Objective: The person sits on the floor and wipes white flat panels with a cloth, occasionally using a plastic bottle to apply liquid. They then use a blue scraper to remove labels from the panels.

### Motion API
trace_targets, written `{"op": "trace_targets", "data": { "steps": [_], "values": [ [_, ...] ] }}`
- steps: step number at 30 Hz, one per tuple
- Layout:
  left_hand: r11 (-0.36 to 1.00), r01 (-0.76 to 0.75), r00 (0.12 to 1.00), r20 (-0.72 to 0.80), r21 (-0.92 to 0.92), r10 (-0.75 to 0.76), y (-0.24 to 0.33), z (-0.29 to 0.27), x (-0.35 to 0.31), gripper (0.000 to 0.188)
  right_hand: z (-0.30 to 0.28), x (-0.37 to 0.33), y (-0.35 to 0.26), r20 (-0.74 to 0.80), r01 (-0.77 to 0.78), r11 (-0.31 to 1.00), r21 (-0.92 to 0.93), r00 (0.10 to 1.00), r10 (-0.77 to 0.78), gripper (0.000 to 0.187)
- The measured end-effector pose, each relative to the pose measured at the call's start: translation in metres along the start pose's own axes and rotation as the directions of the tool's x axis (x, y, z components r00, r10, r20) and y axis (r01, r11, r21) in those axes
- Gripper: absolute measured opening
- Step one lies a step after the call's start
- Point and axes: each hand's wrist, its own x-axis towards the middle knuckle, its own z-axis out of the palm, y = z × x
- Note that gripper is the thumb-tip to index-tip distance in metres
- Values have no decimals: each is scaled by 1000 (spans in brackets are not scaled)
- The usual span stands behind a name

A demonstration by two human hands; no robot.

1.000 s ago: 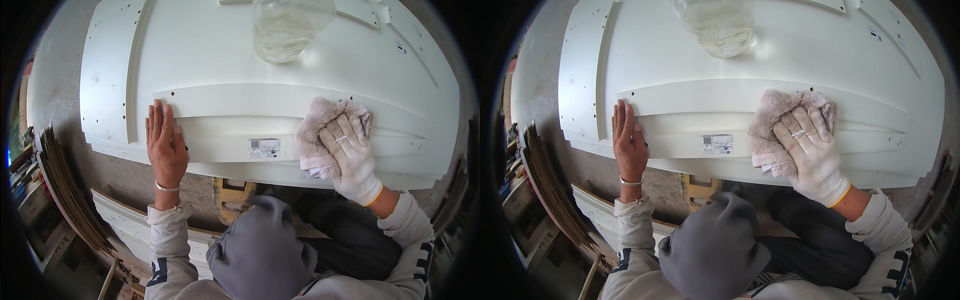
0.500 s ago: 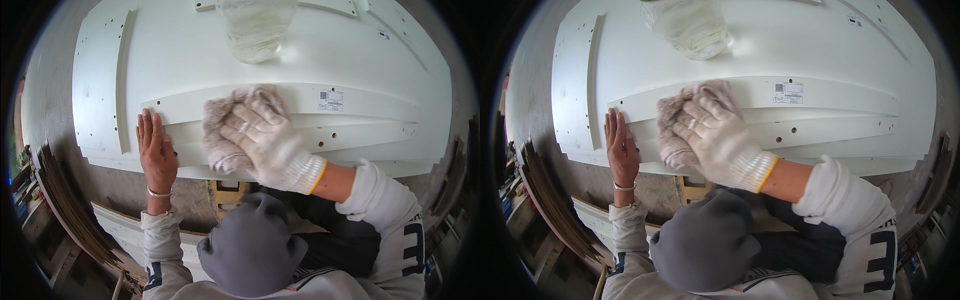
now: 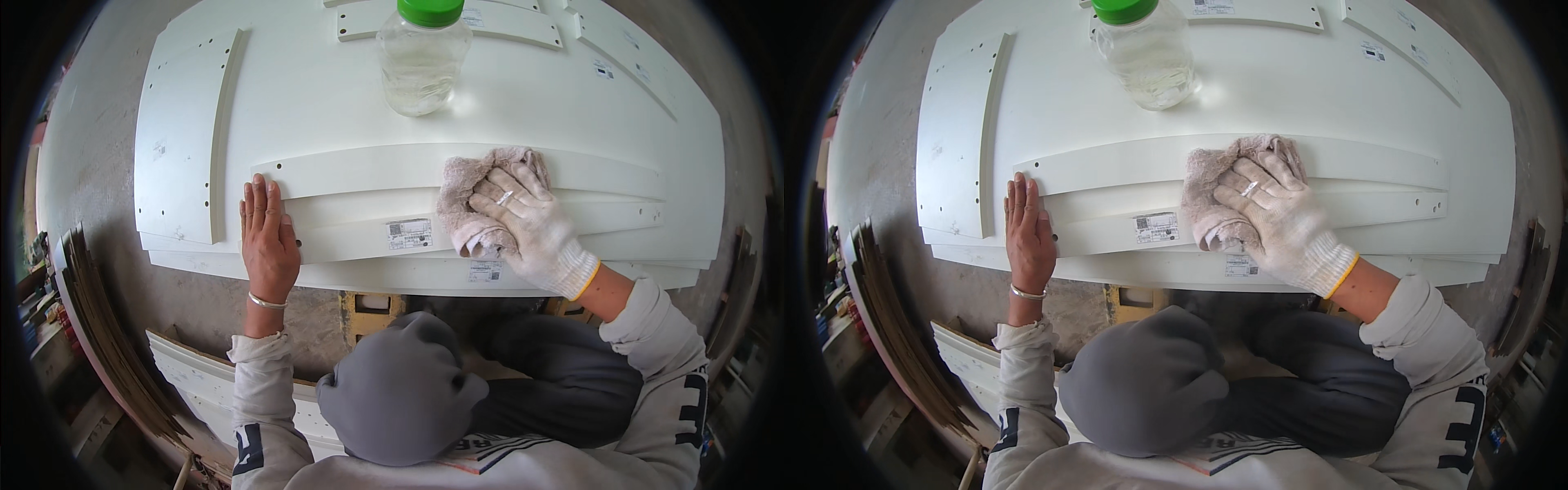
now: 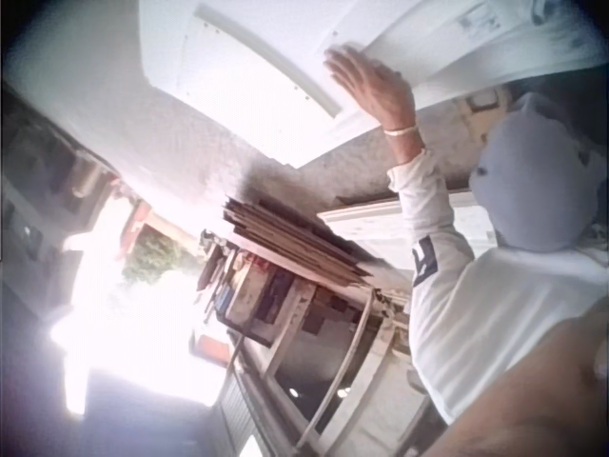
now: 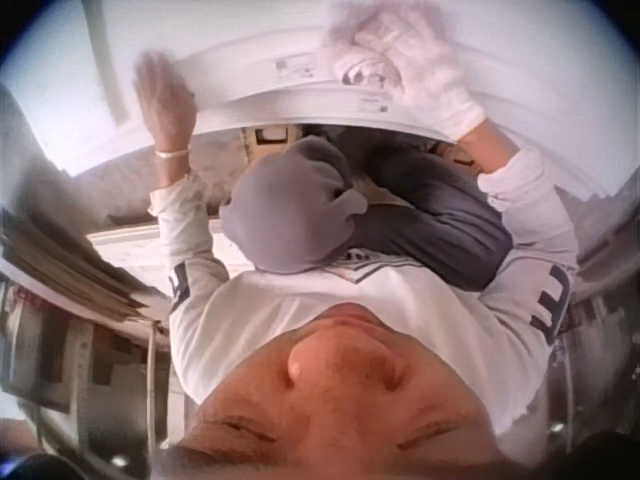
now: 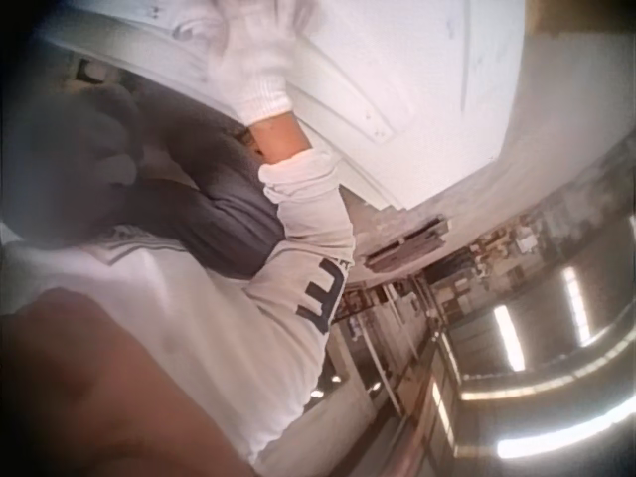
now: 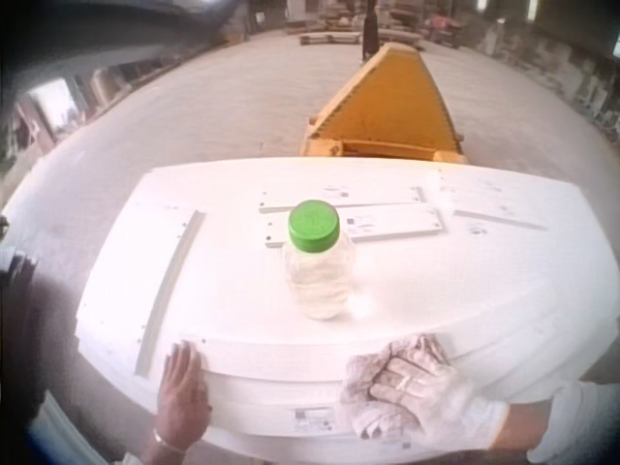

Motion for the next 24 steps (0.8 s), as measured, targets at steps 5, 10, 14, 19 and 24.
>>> {"op": "trace_targets", "data": {
  "steps": [5,10,14,19,24],
  "values": [
    [1000,18,1000,19,-15,-18,0,-1,-3,53,25,36,-31,7,84,990,-113,996,-84,59],
    [999,-15,997,73,47,12,-1,-3,0,55,31,134,-110,105,120,989,88,986,-129,59],
    [995,13,995,93,94,-22,-1,-4,2,55,39,131,-96,42,149,985,88,987,-153,57],
    [981,96,989,94,171,-113,6,-8,2,53,6,27,-22,61,-39,996,-85,997,44,55],
    [910,131,970,139,394,-200,38,-18,23,51,-13,-103,50,3,-447,870,-208,889,457,57]
  ]
}}
